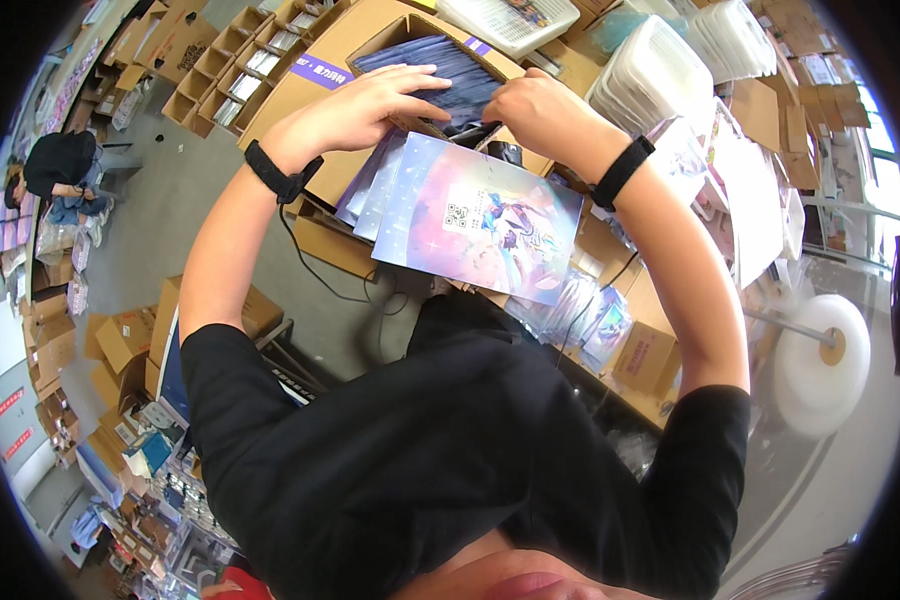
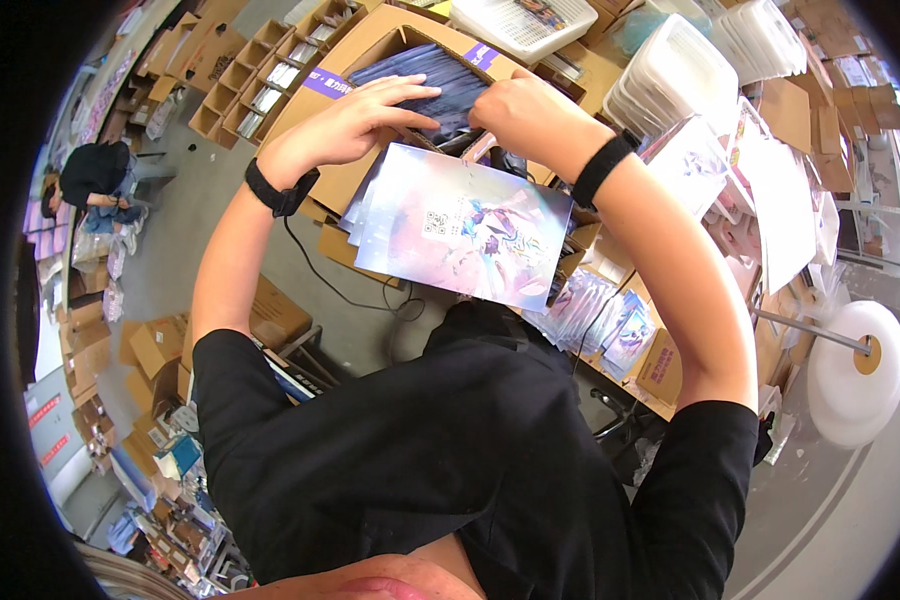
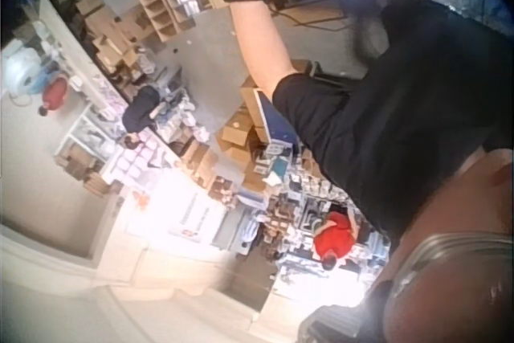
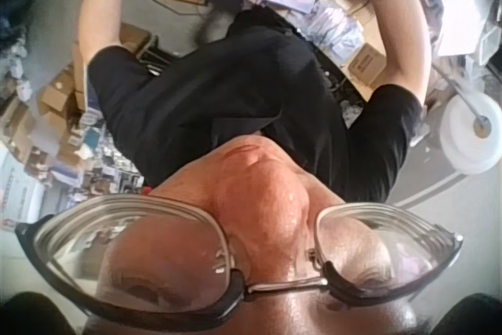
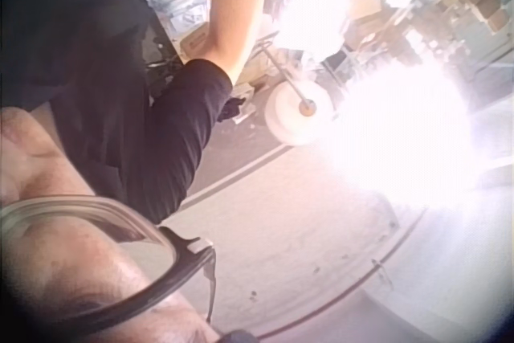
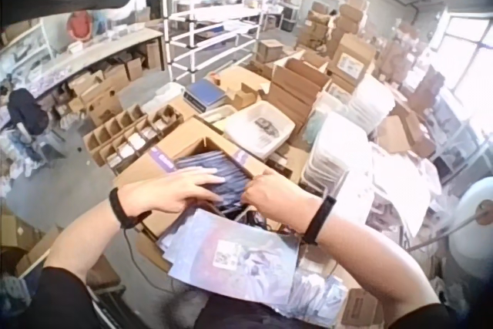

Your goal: The person assembles a cardboard box, applies tape using a dispenser, and then fills the box with multiple packaged items from stacks on a table.

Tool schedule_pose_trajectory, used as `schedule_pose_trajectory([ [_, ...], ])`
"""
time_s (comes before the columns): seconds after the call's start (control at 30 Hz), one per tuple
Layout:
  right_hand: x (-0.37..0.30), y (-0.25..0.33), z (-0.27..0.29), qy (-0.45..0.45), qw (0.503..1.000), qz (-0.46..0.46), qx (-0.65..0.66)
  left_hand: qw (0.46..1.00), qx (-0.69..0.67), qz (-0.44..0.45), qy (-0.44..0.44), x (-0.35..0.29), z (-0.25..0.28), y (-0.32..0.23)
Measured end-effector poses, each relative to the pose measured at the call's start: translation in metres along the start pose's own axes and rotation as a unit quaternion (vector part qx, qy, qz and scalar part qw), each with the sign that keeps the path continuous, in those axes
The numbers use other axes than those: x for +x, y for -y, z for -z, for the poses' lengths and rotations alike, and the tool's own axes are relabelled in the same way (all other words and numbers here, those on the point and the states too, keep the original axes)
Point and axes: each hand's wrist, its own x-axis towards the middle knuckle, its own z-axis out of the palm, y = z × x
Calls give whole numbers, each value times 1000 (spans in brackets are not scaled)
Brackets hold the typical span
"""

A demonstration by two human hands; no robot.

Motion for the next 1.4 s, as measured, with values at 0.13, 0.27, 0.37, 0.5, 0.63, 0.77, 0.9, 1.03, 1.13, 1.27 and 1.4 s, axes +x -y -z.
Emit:
schedule_pose_trajectory([
  [0.13,-6,6,8,-92,994,6,61,991,-113,68,35,-5,15,-2],
  [0.27,-62,5,28,-135,977,-56,156,965,-243,96,-8,-5,40,-10],
  [0.37,-131,13,52,-178,933,-118,291,951,-269,117,-99,-27,65,-28],
  [0.5,-245,69,115,-172,847,-298,404,896,-314,157,-272,-77,84,-80],
  [0.63,-389,109,110,-338,755,-377,417,841,-254,141,-456,-125,85,-168],
  [0.77,-524,155,87,-452,604,-496,430,831,-290,76,-469,-119,43,-237],
  [0.9,-628,190,75,-467,538,-556,428,855,-345,0,-387,-64,-13,-308],
  [1.03,-708,200,63,-442,511,-579,457,856,-431,-73,-276,27,-79,-376],
  [1.13,-751,196,39,-367,527,-572,510,820,-547,-24,-166,108,-155,-429],
  [1.27,-765,185,-43,-243,482,-541,644,719,-589,370,4,212,-293,-505],
  [1.4,-747,185,-172,-129,570,-557,590,796,-410,410,175,224,-476,-493],
])
